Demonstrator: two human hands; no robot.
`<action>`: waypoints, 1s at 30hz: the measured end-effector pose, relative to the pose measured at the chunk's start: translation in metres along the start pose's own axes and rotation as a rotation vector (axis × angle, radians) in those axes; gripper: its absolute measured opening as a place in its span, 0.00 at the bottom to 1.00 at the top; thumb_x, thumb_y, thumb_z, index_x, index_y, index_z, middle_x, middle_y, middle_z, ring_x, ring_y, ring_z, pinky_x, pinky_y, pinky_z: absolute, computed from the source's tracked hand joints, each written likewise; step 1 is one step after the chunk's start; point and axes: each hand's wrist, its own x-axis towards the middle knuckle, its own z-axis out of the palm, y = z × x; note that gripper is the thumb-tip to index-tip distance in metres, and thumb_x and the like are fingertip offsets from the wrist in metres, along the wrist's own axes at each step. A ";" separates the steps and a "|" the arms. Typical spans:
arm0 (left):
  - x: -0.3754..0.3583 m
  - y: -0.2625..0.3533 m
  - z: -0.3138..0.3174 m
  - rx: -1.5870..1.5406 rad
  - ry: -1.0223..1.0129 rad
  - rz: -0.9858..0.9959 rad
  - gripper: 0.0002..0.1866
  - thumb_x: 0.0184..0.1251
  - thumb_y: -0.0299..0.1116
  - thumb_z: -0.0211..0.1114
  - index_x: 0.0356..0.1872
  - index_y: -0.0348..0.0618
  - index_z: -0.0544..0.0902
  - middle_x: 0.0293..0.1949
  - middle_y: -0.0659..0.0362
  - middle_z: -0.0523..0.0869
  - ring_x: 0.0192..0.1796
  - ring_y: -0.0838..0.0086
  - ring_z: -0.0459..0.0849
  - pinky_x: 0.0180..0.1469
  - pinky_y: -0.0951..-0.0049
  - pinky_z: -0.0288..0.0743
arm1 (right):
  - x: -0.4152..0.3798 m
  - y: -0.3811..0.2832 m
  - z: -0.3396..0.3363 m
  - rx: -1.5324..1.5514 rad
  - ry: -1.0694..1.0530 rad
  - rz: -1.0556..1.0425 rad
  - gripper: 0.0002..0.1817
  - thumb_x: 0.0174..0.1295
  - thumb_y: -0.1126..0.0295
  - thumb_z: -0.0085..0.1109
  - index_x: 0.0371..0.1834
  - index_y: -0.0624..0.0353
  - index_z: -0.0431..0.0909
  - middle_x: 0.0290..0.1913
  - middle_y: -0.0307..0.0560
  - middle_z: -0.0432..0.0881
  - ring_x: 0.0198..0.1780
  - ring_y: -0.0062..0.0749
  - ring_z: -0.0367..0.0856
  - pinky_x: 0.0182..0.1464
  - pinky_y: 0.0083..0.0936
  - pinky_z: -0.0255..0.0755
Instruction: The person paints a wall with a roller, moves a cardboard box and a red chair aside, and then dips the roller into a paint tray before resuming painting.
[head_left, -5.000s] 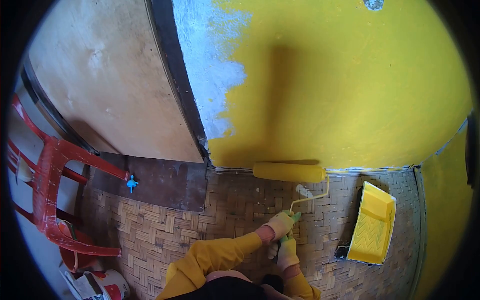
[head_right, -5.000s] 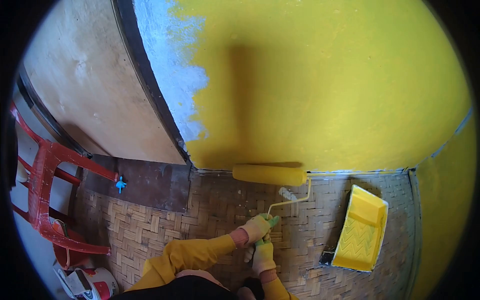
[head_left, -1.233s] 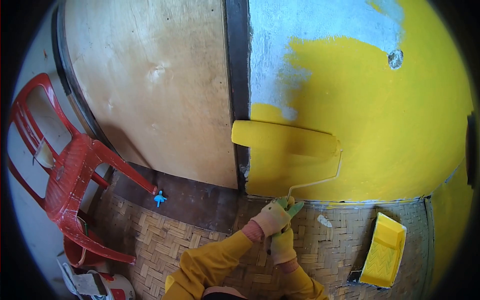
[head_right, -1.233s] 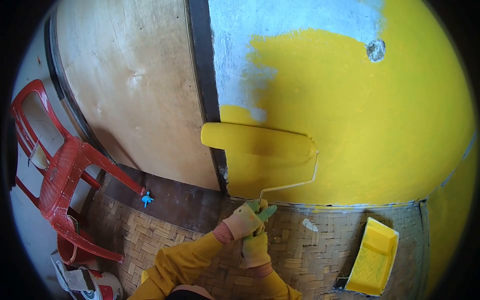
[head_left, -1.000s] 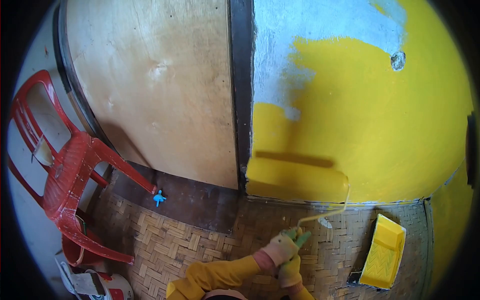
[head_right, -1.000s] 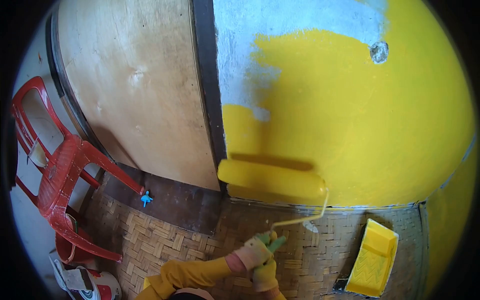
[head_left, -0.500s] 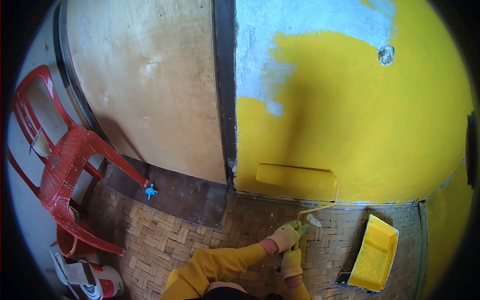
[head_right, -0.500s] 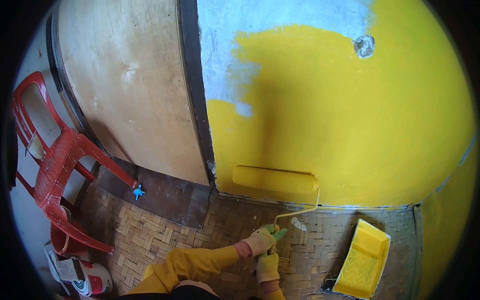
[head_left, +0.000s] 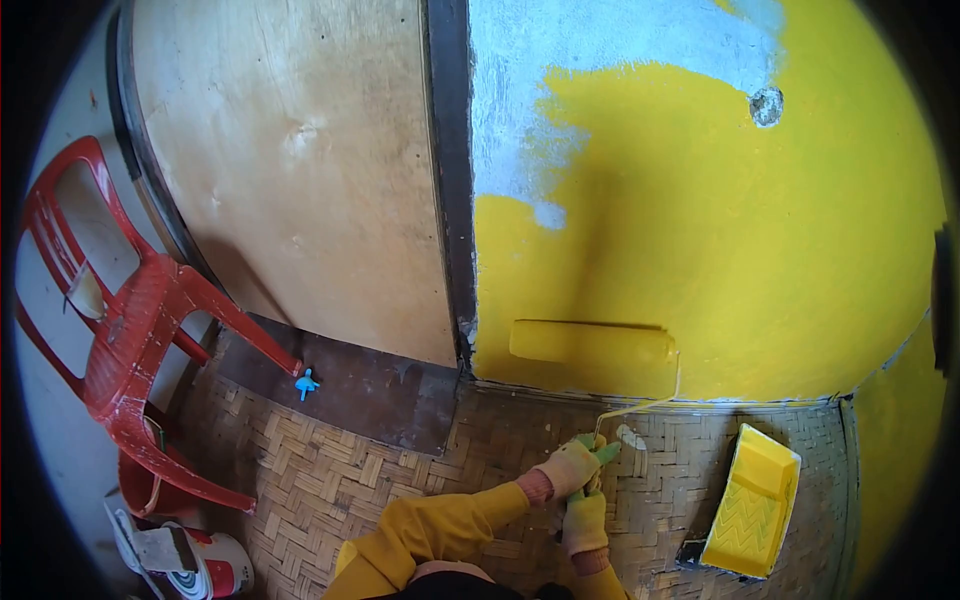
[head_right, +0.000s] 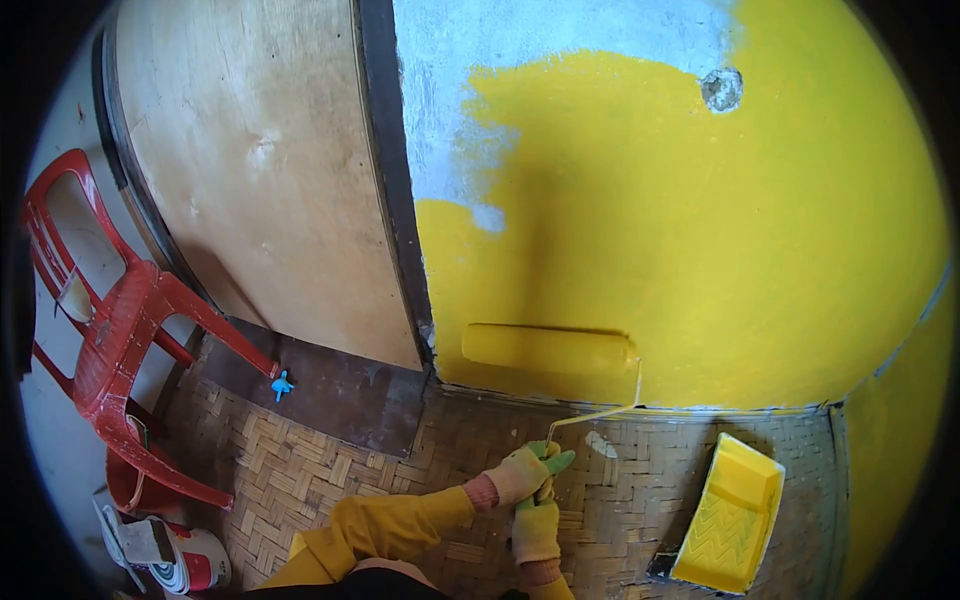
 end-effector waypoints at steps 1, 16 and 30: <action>0.002 0.005 -0.002 -0.001 0.000 -0.001 0.15 0.61 0.42 0.56 0.21 0.44 0.68 0.12 0.64 0.70 0.10 0.80 0.68 0.17 0.78 0.64 | 0.008 0.005 -0.003 -0.093 -0.009 -0.125 0.05 0.59 0.67 0.48 0.34 0.56 0.67 0.15 0.35 0.65 0.12 0.18 0.62 0.14 0.18 0.55; -0.025 0.046 -0.043 -0.095 0.062 -0.402 0.15 0.62 0.42 0.55 0.20 0.44 0.68 0.13 0.64 0.70 0.11 0.80 0.67 0.17 0.78 0.63 | 0.013 0.029 0.027 -0.210 -0.024 -0.219 0.15 0.58 0.67 0.52 0.43 0.67 0.71 0.33 0.43 0.79 0.35 0.25 0.76 0.36 0.19 0.68; -0.030 0.024 -0.056 -0.350 -0.018 -0.383 0.15 0.61 0.41 0.57 0.20 0.44 0.68 0.12 0.64 0.69 0.10 0.80 0.68 0.17 0.78 0.64 | 0.018 0.041 0.040 -0.500 0.018 -0.453 0.13 0.59 0.66 0.48 0.41 0.66 0.70 0.28 0.45 0.77 0.30 0.30 0.76 0.31 0.24 0.68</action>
